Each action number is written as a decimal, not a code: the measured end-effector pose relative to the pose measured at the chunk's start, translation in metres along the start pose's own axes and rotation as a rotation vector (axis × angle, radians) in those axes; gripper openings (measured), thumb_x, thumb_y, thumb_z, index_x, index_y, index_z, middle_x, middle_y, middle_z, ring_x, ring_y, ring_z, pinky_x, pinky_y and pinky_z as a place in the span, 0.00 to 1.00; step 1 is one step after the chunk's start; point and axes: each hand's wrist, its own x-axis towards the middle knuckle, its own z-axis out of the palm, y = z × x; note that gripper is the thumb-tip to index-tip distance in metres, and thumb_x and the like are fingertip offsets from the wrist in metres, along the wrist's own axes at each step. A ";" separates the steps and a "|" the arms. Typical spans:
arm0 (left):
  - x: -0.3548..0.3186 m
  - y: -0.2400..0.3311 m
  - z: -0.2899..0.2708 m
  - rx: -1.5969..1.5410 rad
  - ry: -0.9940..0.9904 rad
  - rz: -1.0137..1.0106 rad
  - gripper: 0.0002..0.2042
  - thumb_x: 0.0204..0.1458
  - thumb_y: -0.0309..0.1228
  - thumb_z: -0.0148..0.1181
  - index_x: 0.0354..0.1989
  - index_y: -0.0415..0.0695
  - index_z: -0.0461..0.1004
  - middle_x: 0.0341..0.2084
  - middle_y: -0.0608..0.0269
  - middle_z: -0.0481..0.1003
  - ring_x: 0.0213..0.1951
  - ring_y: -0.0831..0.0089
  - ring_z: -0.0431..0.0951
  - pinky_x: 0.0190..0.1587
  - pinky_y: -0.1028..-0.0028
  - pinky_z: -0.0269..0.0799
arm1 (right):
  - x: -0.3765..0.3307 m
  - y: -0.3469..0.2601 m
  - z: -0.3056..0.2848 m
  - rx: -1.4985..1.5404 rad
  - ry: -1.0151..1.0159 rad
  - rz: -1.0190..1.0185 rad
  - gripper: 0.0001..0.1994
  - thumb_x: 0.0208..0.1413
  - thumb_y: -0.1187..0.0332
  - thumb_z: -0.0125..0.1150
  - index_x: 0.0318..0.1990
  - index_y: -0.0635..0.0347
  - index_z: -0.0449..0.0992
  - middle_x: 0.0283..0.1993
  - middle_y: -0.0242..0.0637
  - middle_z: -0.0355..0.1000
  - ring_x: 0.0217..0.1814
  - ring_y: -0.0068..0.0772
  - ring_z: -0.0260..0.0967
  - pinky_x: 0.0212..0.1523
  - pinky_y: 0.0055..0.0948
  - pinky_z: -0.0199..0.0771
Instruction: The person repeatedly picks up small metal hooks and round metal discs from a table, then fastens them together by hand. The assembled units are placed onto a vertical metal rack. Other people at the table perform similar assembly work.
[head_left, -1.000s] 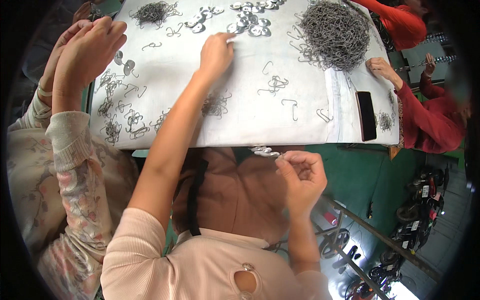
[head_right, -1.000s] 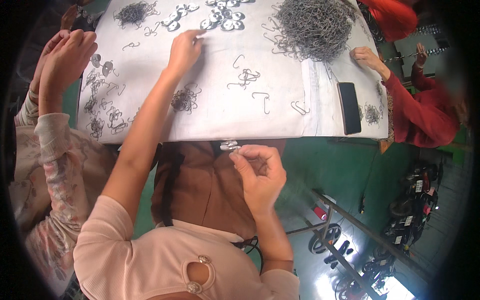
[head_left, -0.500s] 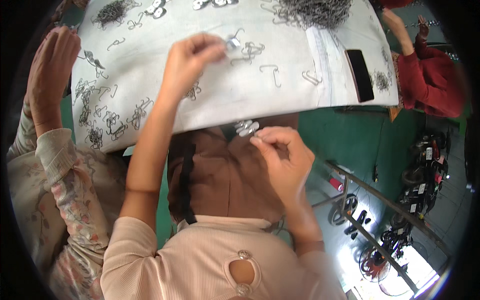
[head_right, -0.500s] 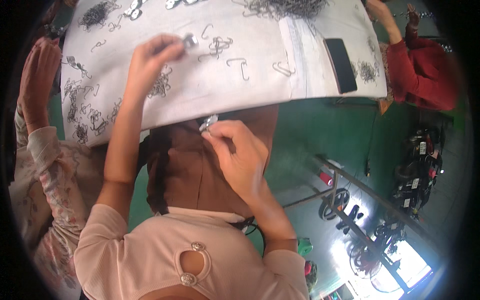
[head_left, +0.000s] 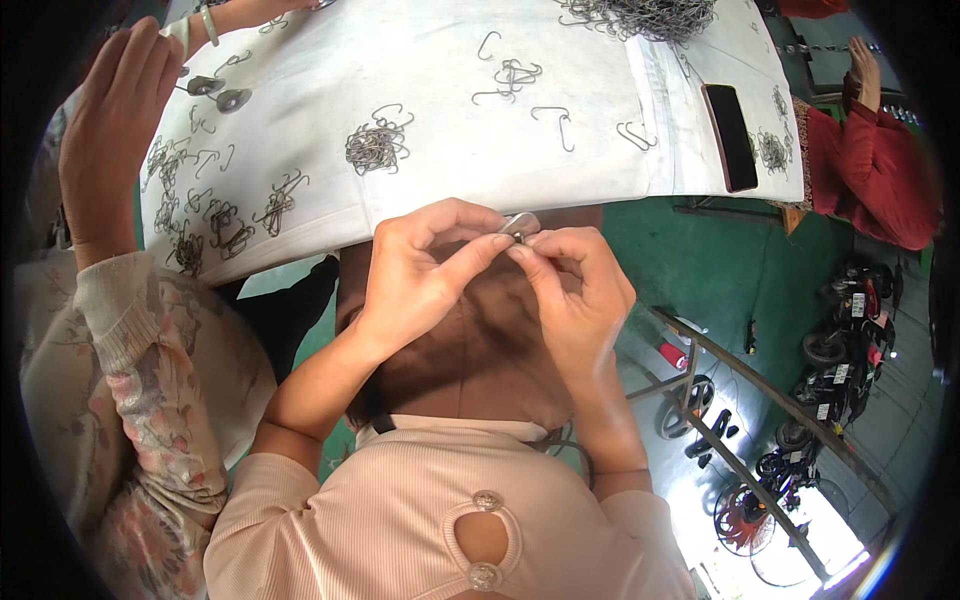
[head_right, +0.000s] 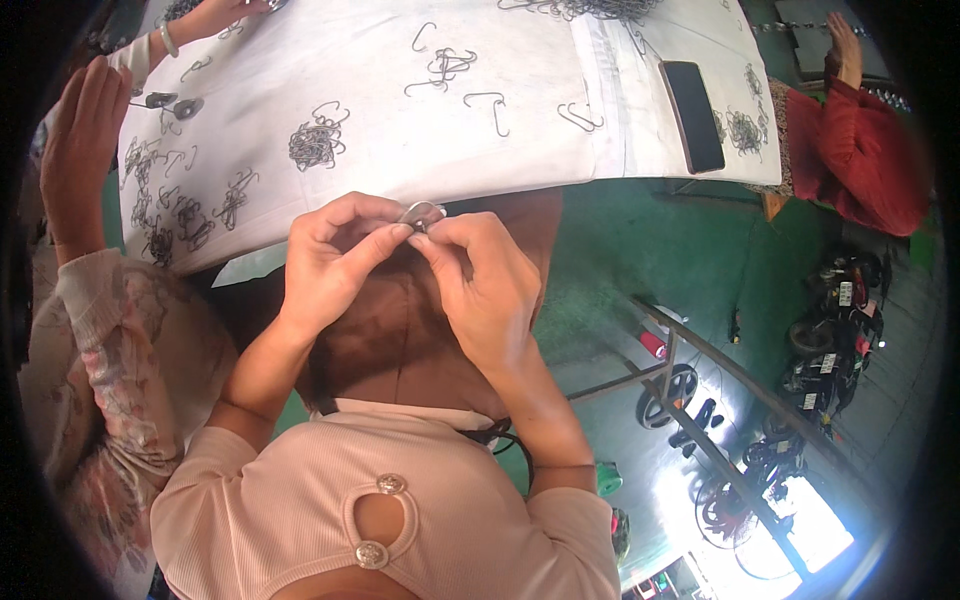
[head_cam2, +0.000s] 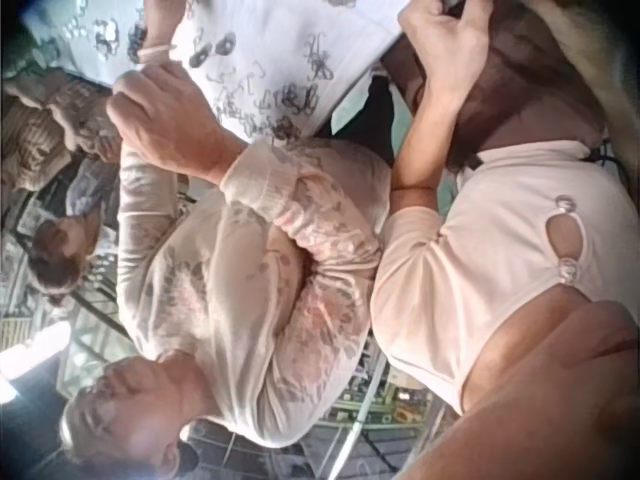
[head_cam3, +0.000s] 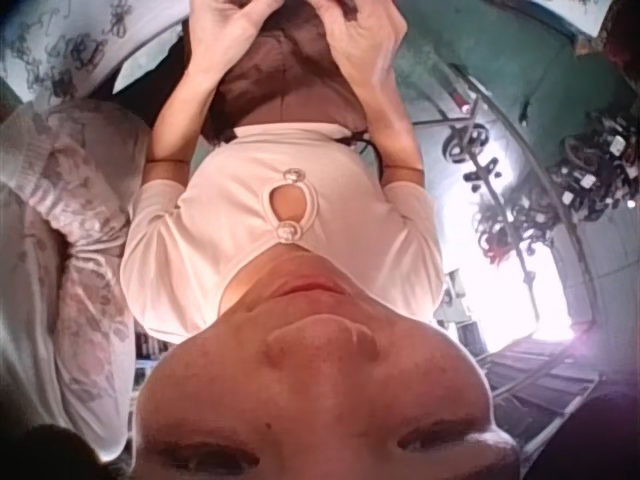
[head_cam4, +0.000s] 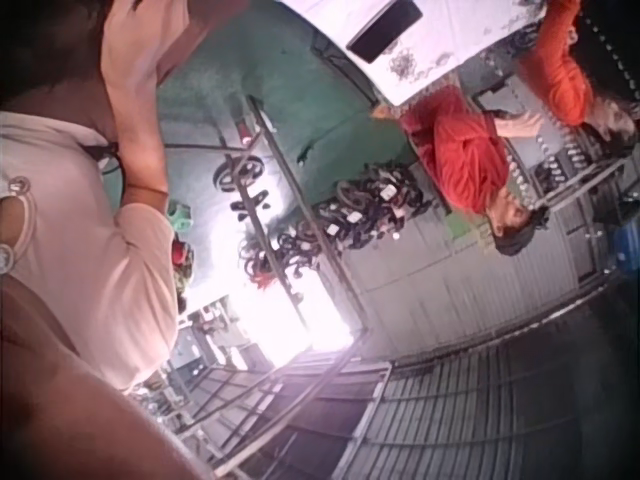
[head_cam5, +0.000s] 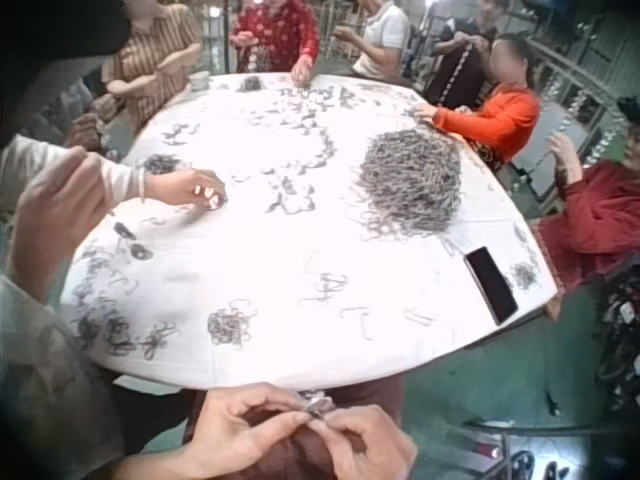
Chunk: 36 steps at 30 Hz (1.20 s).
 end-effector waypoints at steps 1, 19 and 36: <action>0.000 -0.001 0.000 0.030 0.022 -0.008 0.06 0.52 0.20 0.59 0.37 0.32 0.75 0.34 0.58 0.79 0.37 0.78 0.78 0.41 0.80 0.72 | 0.005 -0.002 -0.002 0.004 -0.027 0.017 0.09 0.43 0.78 0.69 0.31 0.63 0.74 0.29 0.36 0.72 0.29 0.27 0.71 0.28 0.23 0.71; -0.005 -0.012 0.002 0.019 0.126 0.000 0.06 0.49 0.21 0.61 0.35 0.32 0.76 0.30 0.58 0.80 0.35 0.77 0.79 0.40 0.79 0.73 | 0.098 0.059 -0.018 0.144 -0.407 0.433 0.08 0.52 0.69 0.62 0.36 0.64 0.74 0.31 0.40 0.74 0.30 0.30 0.71 0.30 0.27 0.70; -0.002 -0.011 0.006 0.077 0.110 0.118 0.06 0.50 0.23 0.61 0.34 0.34 0.77 0.29 0.58 0.79 0.34 0.76 0.78 0.40 0.77 0.73 | 0.013 0.004 0.004 0.268 0.022 0.232 0.06 0.48 0.74 0.66 0.32 0.61 0.74 0.47 0.34 0.63 0.48 0.26 0.61 0.45 0.24 0.63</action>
